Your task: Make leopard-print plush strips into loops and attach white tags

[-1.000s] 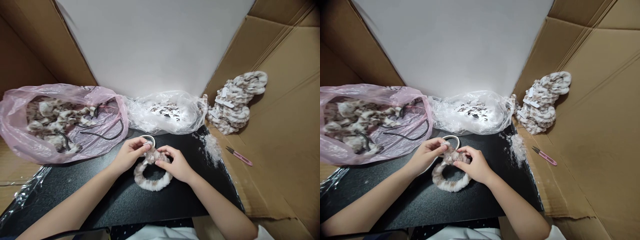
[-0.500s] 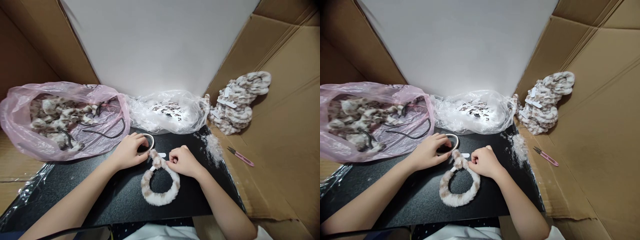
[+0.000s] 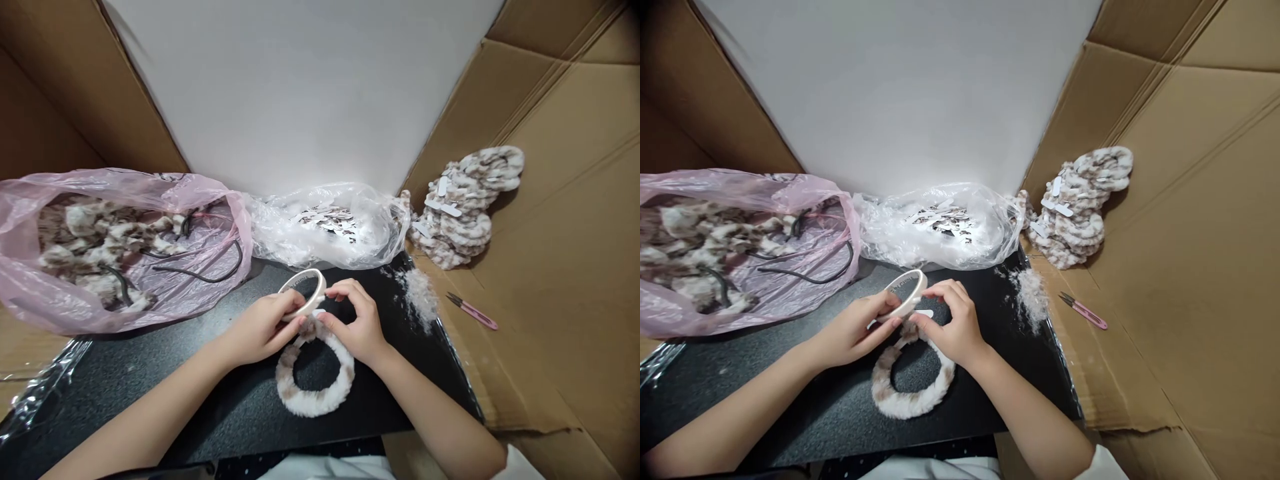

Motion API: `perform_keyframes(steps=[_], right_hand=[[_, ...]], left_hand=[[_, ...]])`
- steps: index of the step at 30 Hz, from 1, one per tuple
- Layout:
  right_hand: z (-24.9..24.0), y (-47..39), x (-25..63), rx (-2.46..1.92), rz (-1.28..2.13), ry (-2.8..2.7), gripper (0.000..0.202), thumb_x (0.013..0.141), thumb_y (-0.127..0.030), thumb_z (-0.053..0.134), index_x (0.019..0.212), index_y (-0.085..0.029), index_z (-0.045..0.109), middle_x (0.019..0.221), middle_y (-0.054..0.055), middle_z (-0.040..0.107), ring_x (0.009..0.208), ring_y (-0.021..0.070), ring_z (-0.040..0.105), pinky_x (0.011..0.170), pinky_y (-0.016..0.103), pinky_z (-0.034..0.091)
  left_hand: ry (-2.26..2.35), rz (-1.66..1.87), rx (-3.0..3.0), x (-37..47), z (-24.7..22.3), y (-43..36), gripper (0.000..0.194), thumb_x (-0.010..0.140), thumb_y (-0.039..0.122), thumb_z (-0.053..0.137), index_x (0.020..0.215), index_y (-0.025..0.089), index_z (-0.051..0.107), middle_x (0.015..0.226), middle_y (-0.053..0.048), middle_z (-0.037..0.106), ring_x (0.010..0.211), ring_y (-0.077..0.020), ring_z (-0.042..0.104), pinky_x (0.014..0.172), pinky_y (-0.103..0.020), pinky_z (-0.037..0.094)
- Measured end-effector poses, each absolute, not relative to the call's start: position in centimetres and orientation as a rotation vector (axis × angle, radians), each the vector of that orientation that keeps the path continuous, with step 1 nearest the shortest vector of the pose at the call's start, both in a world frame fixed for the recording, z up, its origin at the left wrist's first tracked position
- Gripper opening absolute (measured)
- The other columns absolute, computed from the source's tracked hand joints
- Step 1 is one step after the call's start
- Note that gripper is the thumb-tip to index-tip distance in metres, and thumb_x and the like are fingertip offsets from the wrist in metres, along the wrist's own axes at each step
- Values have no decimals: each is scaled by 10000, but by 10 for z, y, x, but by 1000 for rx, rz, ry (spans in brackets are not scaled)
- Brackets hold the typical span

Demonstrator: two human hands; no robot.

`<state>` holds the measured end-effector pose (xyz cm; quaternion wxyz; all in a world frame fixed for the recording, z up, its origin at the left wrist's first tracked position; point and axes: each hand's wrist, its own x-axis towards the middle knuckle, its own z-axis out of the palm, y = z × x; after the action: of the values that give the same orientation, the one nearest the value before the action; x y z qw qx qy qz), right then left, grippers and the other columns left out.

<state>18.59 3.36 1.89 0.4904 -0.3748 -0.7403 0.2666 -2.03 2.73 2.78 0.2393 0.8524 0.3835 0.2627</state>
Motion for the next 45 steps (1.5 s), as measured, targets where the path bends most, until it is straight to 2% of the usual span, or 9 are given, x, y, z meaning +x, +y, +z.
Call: perform_keyframes(steps=[5, 12, 20, 24, 30, 33, 37, 41, 45], right_hand=[[21, 33, 184, -961, 801, -1803, 159, 795, -169, 692, 674, -199, 593, 721, 1, 619, 726, 162, 536, 715, 303, 424], [18, 33, 185, -1038, 839, -1690, 234, 708, -153, 752, 902, -217, 638, 810, 1, 654, 819, 179, 578, 789, 314, 448], [27, 31, 188, -836, 1557, -1398, 379, 631, -233, 819, 816, -219, 488, 606, -73, 575, 555, 105, 534, 597, 247, 413], [30, 35, 197, -710, 1657, -1274, 412, 638, -275, 833, 777, -230, 448, 578, -82, 533, 552, 100, 496, 557, 223, 407], [33, 41, 204, -962, 1222, -1499, 265, 708, -274, 749, 784, -219, 500, 665, -35, 582, 635, 135, 549, 635, 273, 437], [32, 40, 203, -1161, 666, -1655, 127, 778, -258, 639, 864, -210, 559, 889, 51, 663, 824, 201, 585, 736, 337, 442], [37, 38, 200, -1196, 164, -1728, 215, 797, -306, 591, 978, -192, 564, 1189, 142, 576, 1096, 289, 524, 914, 444, 402], [56, 40, 186, -1129, 268, -2088, 237, 823, -352, 602, 1007, -204, 586, 1011, 75, 658, 983, 247, 566, 897, 406, 374], [75, 52, 167, -1082, 304, -2501, 240, 811, -417, 652, 801, -183, 598, 824, 25, 672, 852, 208, 558, 868, 387, 322]], left_hand=[[1015, 702, 2511, -18, 25, 26, 86, 931, 234, 440, 905, 188, 507, 697, -14, 607, 619, -156, 554, 588, -240, 373], [1026, 720, 2574, -20, 23, 27, 101, 931, 227, 442, 911, 182, 530, 693, -16, 621, 628, -160, 575, 605, -246, 390], [1208, 676, 2762, -37, 31, 41, 369, 941, 369, 451, 619, 190, 479, 482, 18, 486, 454, -138, 472, 517, -259, 297], [1220, 757, 2719, -54, 41, 47, 377, 949, 312, 418, 597, 186, 459, 496, 22, 472, 473, -122, 459, 544, -246, 311], [1247, 820, 2687, -57, 48, 49, 305, 918, 236, 394, 635, 184, 497, 535, 13, 507, 520, -132, 475, 580, -250, 339], [1324, 848, 2729, -52, 46, 48, 279, 912, 243, 408, 660, 184, 511, 550, 12, 526, 516, -135, 477, 594, -265, 348], [1342, 889, 2830, -46, 44, 44, 251, 904, 225, 419, 675, 187, 513, 567, 7, 556, 523, -142, 492, 600, -282, 347], [1224, 907, 2931, -41, 46, 40, 215, 891, 194, 430, 698, 183, 524, 576, 10, 563, 534, -143, 495, 597, -293, 336], [1177, 916, 2955, -38, 44, 36, 214, 889, 186, 440, 691, 176, 519, 575, 12, 544, 545, -144, 485, 602, -299, 329]])
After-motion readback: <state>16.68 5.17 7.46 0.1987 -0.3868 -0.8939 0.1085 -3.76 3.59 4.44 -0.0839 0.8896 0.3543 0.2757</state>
